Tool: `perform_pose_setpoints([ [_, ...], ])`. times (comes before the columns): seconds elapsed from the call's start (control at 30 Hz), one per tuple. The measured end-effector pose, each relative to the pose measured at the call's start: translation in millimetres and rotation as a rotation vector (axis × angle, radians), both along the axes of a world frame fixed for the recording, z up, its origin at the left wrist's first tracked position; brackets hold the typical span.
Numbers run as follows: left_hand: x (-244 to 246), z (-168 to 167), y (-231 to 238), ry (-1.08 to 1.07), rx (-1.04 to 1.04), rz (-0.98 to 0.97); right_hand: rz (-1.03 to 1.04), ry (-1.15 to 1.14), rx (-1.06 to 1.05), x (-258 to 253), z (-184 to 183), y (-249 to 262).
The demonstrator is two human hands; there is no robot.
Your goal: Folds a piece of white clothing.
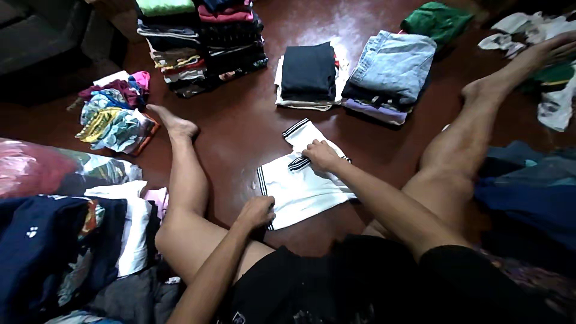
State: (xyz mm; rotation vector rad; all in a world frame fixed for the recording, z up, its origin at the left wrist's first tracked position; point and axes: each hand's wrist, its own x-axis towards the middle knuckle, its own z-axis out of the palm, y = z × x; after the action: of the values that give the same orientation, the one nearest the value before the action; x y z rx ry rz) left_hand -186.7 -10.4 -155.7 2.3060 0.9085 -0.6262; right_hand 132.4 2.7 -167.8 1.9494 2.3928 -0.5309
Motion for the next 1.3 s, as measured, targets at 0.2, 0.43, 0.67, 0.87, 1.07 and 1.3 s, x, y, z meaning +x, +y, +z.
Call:
perform_pose_setpoints([
  [0.2,0,6,8,-0.144,-0.094,0.098,-0.145,0.211,-0.132,23,9,-9],
  [0.43,-12,5,13,-0.006,-0.153,0.18,-0.401,0.311,-0.219,8,5,-5],
  [0.67,-24,23,9,-0.383,-0.384,0.279,-0.177,0.726,-0.197,47,42,-37],
  [0.87,-6,9,27,-0.572,-0.441,0.582,-0.316,0.763,-0.159,60,74,-43],
  [1.07,0,-4,34,-0.395,-0.204,0.801,-0.454,0.457,-0.025,53,24,-21],
  [1.3,10,9,-7,-0.321,0.246,0.119,-0.346,0.165,-0.098,60,29,-102],
])
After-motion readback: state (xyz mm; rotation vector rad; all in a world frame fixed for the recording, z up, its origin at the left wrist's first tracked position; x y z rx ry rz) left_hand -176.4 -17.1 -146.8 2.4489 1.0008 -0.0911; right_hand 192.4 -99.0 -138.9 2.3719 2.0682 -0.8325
